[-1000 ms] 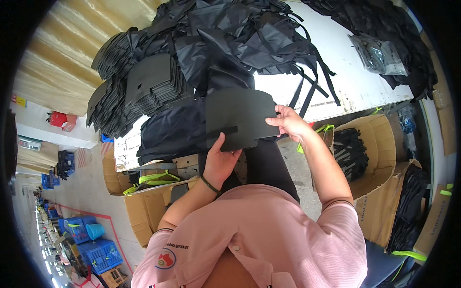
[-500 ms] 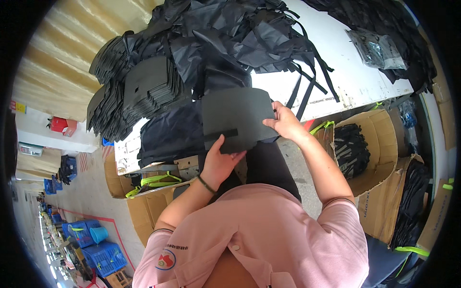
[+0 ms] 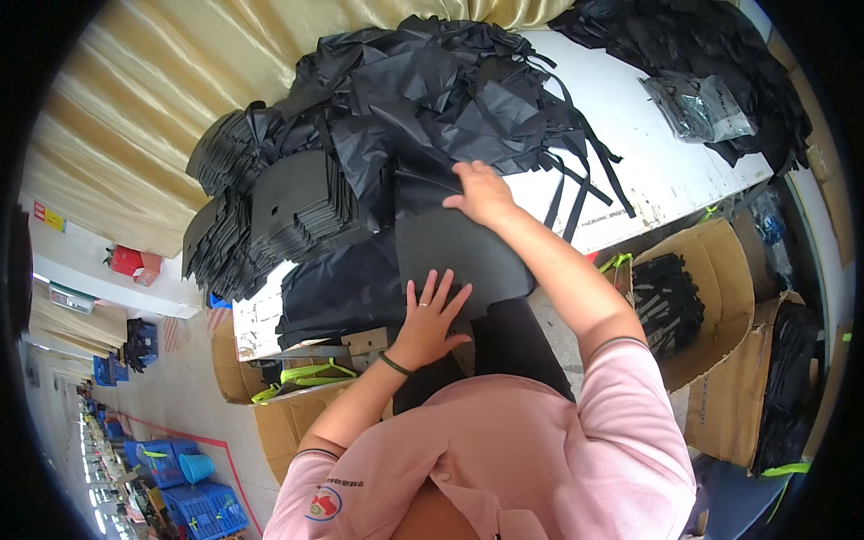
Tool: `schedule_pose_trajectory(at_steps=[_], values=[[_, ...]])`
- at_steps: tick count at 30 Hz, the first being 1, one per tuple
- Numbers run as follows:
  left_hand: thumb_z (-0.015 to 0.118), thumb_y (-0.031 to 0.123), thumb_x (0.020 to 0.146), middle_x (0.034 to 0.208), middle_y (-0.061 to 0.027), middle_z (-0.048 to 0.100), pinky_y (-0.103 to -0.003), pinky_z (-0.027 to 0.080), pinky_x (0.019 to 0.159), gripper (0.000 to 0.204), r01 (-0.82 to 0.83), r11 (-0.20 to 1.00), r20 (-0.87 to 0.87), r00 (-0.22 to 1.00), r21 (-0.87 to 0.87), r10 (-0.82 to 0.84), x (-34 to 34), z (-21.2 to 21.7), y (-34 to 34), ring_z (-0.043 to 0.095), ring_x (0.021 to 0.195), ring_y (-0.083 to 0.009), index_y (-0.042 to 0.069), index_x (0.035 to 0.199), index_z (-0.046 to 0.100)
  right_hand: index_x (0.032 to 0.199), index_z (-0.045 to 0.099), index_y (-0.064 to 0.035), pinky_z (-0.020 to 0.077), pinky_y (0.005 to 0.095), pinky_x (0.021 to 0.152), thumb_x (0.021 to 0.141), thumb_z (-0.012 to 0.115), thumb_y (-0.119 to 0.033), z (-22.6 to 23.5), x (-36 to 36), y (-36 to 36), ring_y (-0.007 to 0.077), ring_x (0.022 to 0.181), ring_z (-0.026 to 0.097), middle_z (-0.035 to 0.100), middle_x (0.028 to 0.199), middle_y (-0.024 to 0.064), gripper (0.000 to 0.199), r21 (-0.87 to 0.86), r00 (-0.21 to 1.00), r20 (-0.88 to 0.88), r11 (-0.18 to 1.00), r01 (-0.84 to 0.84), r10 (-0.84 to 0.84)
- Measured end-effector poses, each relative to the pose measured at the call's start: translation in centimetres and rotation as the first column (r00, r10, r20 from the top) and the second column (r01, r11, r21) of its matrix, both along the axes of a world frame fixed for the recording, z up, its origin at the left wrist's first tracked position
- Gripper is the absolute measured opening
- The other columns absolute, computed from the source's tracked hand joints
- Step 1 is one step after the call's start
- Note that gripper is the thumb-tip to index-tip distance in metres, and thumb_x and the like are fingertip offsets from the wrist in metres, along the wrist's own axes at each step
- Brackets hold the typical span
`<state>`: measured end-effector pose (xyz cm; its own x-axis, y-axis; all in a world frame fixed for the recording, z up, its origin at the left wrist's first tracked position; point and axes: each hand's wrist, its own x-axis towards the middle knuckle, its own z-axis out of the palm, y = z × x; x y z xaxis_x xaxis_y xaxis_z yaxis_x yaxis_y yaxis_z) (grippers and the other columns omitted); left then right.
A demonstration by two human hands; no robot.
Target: Inspecting and sorting black synthetic material components at a manufacturing workbench.
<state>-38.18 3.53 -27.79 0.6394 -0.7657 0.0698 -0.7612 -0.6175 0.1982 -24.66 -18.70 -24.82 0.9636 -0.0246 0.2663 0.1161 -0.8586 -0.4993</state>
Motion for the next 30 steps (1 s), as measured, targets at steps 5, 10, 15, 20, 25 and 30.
schedule_pose_trajectory(at_steps=[5, 10, 15, 20, 25, 30], values=[[0.078, 0.039, 0.072, 0.156, -0.0149, 0.018, -0.066, 0.013, 0.109, 0.093, -0.001, 1.0, -0.028, 1.0, 0.004, 0.001, 0.0, 0.0, -0.1, 0.015, 0.144, -0.0386, 0.022, 0.149, 0.029, 0.092, 0.069, -0.0096, 0.0505, 0.0447, 0.075, 0.076, 0.067, -0.018, 1.4, 6.3, 1.1, 0.0362, 0.087, 0.064, 0.067, 0.089, 0.0166, 0.019, 0.176, 0.995, 0.103, 0.984, -0.005, -0.014], [0.078, 0.032, 0.075, 0.154, -0.0151, 0.025, -0.06, 0.018, 0.111, 0.085, -0.005, 0.995, -0.068, 0.998, -0.095, -0.002, 0.0, 1.0, -0.3, 0.02, 0.143, -0.0364, 0.017, 0.146, 0.034, 0.092, 0.068, -0.0052, 0.0466, 0.0228, 0.065, 0.087, 0.069, -0.014, 10.3, 9.7, 0.7, 0.0067, 0.071, 0.06, 0.068, 0.081, -0.0024, 0.011, 0.849, 0.973, 0.142, 0.483, -0.214, 0.18], [0.054, 0.019, 0.095, 0.125, -0.0087, 0.057, -0.032, 0.042, 0.098, 0.044, -0.59, 0.327, -0.658, 0.737, -0.739, -0.156, 5.0, 6.4, 0.3, 0.054, 0.114, -0.0186, 0.003, 0.136, 0.046, 0.099, 0.065, -0.0122, 0.041, 0.0177, 0.061, 0.091, 0.064, -0.017, 14.7, 3.1, 3.2, 0.0008, 0.07, 0.057, 0.067, 0.086, -0.0063, 0.009, 0.937, 0.957, 0.099, 0.298, -0.182, 0.272], [0.066, 0.022, 0.091, 0.098, -0.0021, 0.065, -0.025, 0.047, 0.08, 0.03, -0.789, -0.134, -0.727, 0.607, -0.6, -0.322, 11.1, 10.8, 0.2, 0.06, 0.087, -0.0105, 0.005, 0.114, 0.06, 0.107, 0.061, -0.0078, 0.0498, 0.0214, 0.072, 0.091, 0.063, -0.012, 10.3, -1.3, 6.4, 0.0055, 0.081, 0.062, 0.067, 0.093, -0.0021, 0.016, 0.981, 0.936, 0.091, 0.13, -0.142, 0.34], [0.072, 0.012, 0.085, 0.09, -0.0019, 0.065, -0.027, 0.048, 0.076, 0.016, -0.412, -0.07, -0.412, 0.911, -0.908, -0.009, 11.7, 12.9, 0.2, 0.061, 0.083, -0.0138, 0.002, 0.094, 0.065, 0.121, 0.053, -0.0054, 0.0486, 0.033, 0.088, 0.081, 0.073, -0.009, 11.8, -3.8, 4.0, 0.0202, 0.105, 0.058, 0.059, 0.113, 0.0085, 0.044, 0.686, 0.919, 0.379, 0.634, -0.355, 0.105], [0.073, 0.005, 0.078, 0.085, -0.0097, 0.062, -0.035, 0.047, 0.076, 0.016, -0.016, 0.533, 0.091, 0.981, -0.846, 0.174, 11.7, 13.7, 1.4, 0.061, 0.083, -0.0261, 0.0, 0.09, 0.063, 0.137, 0.044, -0.0093, 0.035, 0.0472, 0.107, 0.068, 0.076, -0.009, 22.3, -4.6, 4.8, 0.0368, 0.13, 0.041, 0.048, 0.137, 0.0129, 0.077, -0.268, 0.56, 0.562, 0.775, -0.572, 0.609]])
